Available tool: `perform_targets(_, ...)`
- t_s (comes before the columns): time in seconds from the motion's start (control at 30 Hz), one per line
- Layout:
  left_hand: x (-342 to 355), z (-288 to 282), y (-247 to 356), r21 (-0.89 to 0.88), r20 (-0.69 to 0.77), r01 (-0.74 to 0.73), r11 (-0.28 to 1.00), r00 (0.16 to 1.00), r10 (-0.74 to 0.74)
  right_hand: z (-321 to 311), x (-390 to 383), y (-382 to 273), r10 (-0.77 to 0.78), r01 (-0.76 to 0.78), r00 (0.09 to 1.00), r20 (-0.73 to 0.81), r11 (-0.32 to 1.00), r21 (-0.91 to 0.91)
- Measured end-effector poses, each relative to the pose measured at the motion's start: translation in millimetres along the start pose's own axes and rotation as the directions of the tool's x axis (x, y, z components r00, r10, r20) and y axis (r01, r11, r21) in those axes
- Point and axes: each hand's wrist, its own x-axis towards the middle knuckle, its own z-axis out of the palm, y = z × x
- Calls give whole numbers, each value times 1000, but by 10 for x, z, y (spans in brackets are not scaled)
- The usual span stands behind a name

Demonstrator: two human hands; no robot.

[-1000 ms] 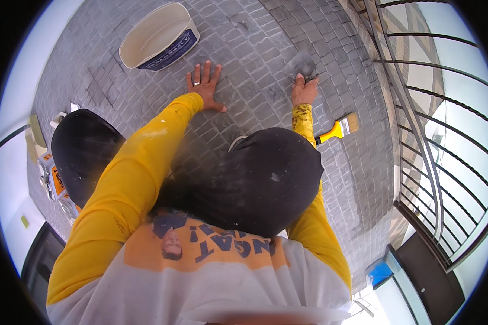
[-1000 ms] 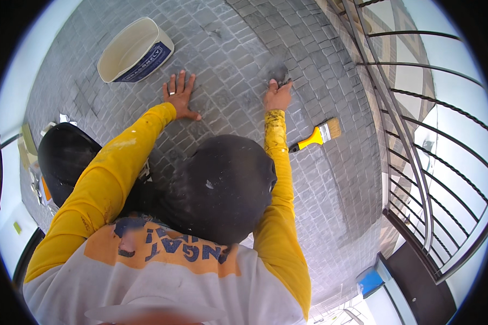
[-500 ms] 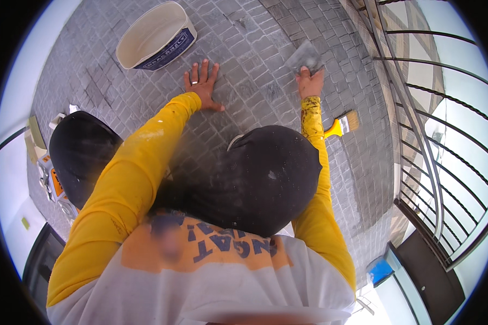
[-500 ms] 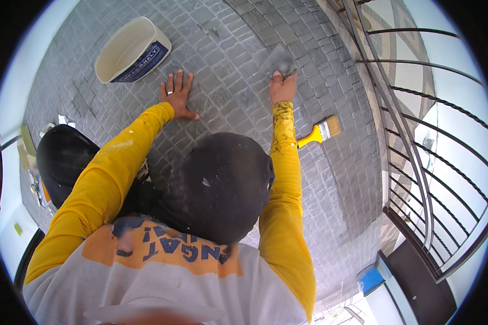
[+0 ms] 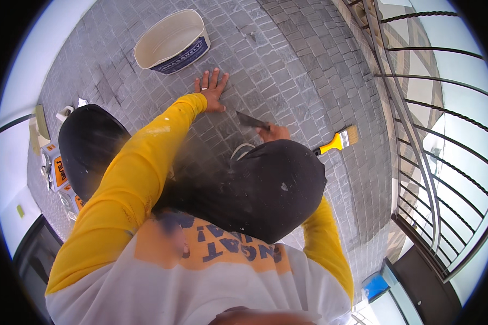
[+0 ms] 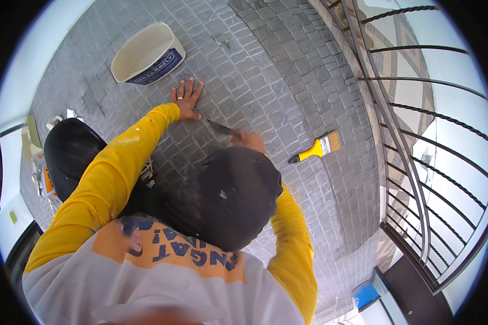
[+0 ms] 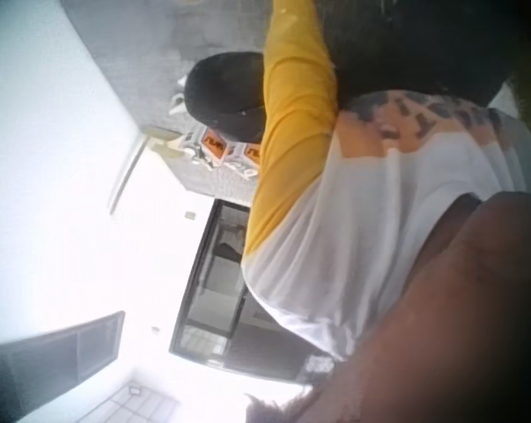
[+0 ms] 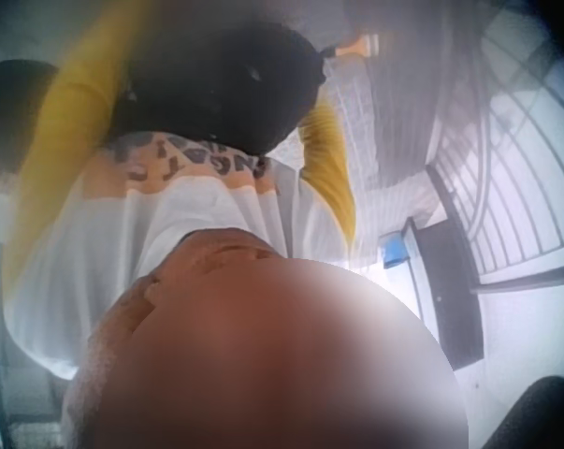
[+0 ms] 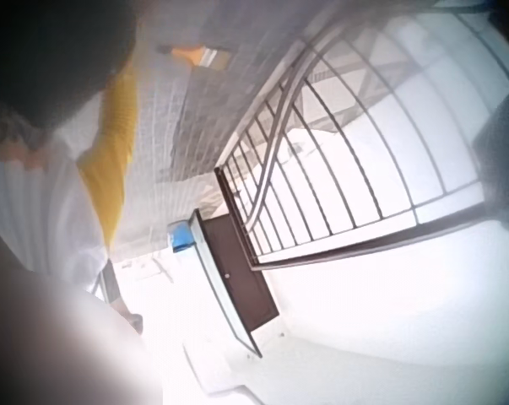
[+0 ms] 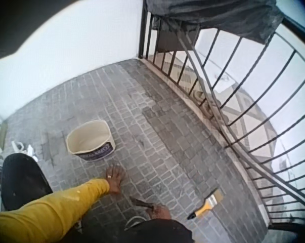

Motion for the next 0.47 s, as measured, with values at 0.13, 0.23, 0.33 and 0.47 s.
perform_targets(0.13,-120,331,75,2,-336,-143,990,932,135,-399,-151,71,269,-236,897,-352,963,134)
perform_targets(0.23,24,451,134,39,-565,-217,975,800,201,-511,133,79,-98,-67,924,-371,910,-408)
perform_targets(0.33,249,281,7,-75,-606,-264,962,778,166,-94,-13,-104,-349,389,921,174,810,-439)
perform_targets(0.47,193,11,-174,-341,-451,-212,916,892,39,-123,-143,-371,-486,532,844,228,815,-229)
